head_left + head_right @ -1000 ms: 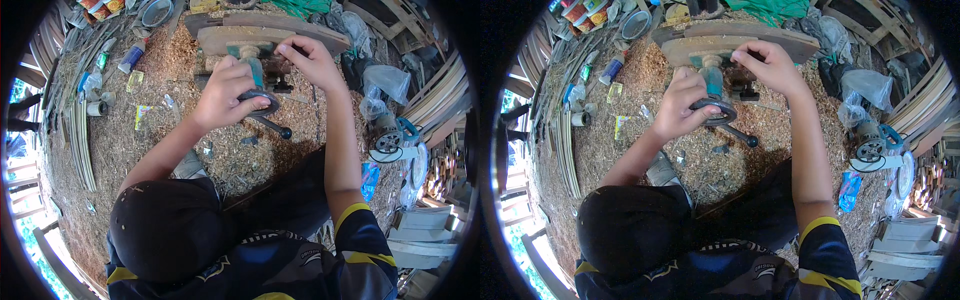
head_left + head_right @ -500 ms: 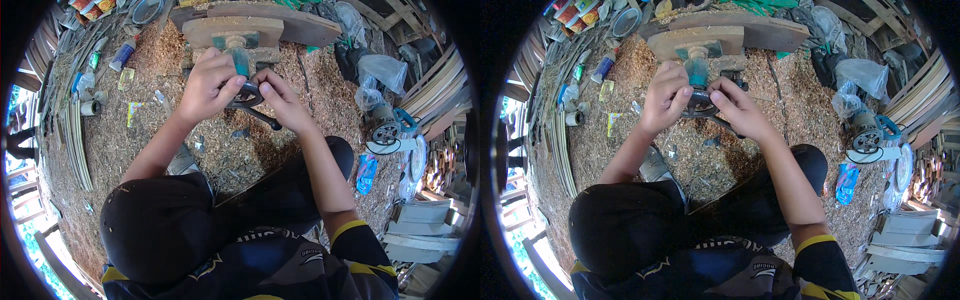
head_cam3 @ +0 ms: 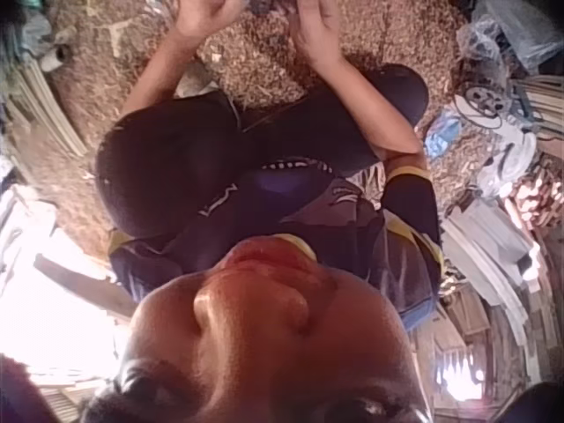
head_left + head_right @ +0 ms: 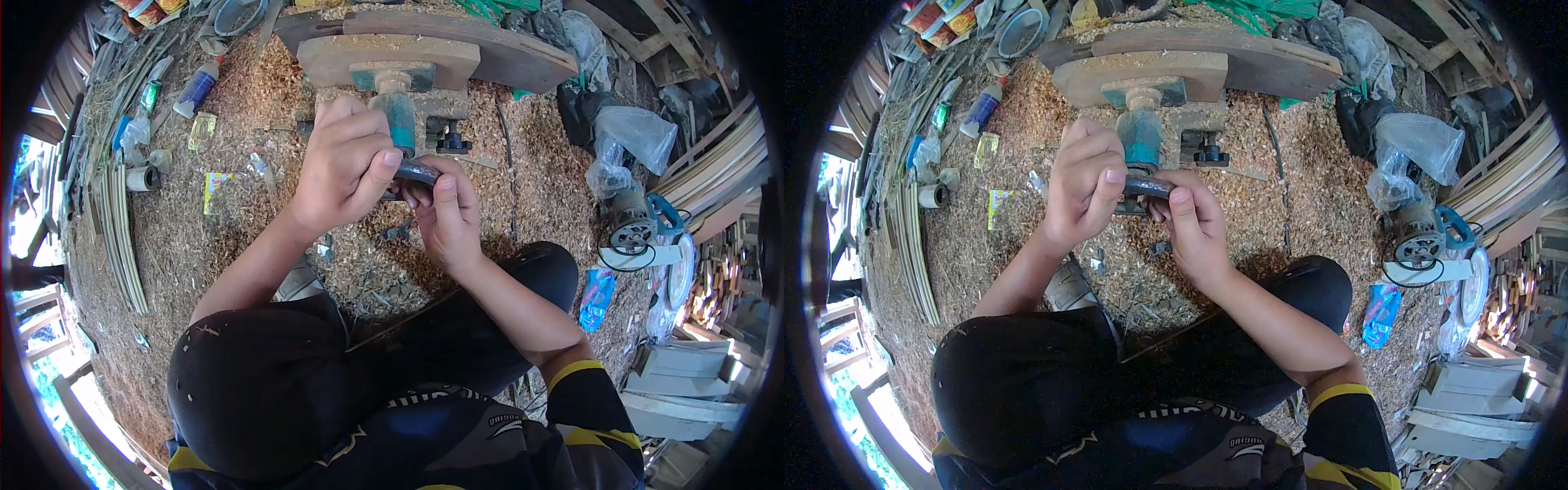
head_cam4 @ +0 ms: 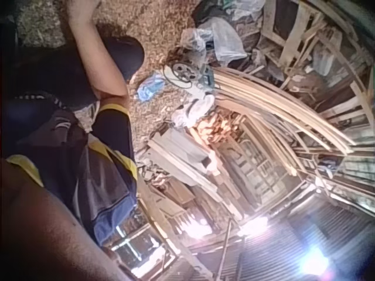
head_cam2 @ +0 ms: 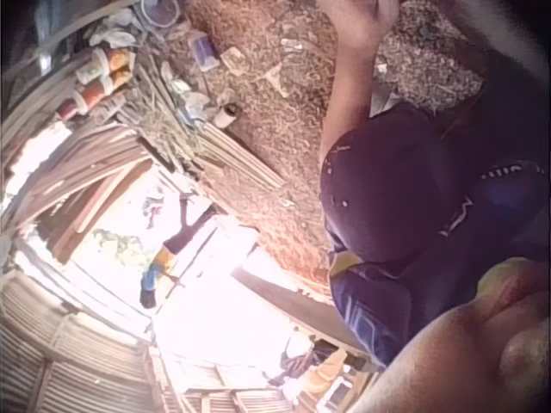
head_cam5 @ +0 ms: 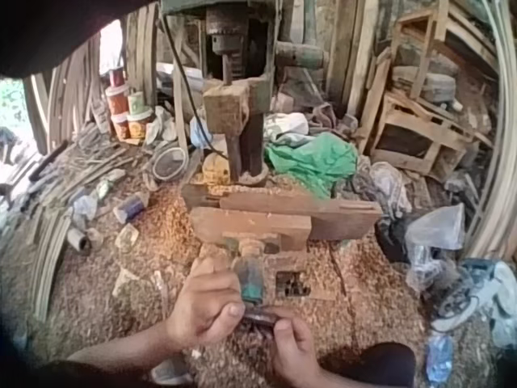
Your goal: Set up and operate a mortising machine to cut a slot in a piece of wood.
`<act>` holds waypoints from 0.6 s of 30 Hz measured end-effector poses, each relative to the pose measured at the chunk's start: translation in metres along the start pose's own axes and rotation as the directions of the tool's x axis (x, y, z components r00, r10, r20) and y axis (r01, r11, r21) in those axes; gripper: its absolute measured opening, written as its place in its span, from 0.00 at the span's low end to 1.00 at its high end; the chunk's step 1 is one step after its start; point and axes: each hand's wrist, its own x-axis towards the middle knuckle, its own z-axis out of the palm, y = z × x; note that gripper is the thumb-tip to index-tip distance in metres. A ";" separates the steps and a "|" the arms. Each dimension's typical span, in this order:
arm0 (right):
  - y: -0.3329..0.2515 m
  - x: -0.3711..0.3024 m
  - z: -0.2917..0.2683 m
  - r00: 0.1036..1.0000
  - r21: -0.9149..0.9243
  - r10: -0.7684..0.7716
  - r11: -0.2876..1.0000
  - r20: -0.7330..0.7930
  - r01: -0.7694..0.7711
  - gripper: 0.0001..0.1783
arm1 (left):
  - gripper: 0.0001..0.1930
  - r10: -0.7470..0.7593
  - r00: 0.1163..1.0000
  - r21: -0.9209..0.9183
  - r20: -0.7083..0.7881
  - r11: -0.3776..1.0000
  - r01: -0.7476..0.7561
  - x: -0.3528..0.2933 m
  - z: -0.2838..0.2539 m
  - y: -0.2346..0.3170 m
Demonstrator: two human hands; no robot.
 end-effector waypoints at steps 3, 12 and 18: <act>-0.005 -0.001 0.001 0.999 -0.067 0.037 0.997 -0.030 -0.039 0.21 | 0.17 -0.003 0.999 -0.023 -0.053 1.000 0.002 -0.002 0.003 -0.001; -0.066 0.023 0.028 0.969 -0.622 0.248 0.761 0.013 -0.186 0.16 | 0.27 -0.070 0.932 -0.065 -0.356 0.997 0.050 -0.035 0.034 -0.015; -0.054 0.029 0.014 0.970 -0.439 0.238 0.878 0.048 -0.193 0.12 | 0.25 -0.073 0.944 -0.078 -0.322 0.996 0.050 -0.033 0.031 -0.014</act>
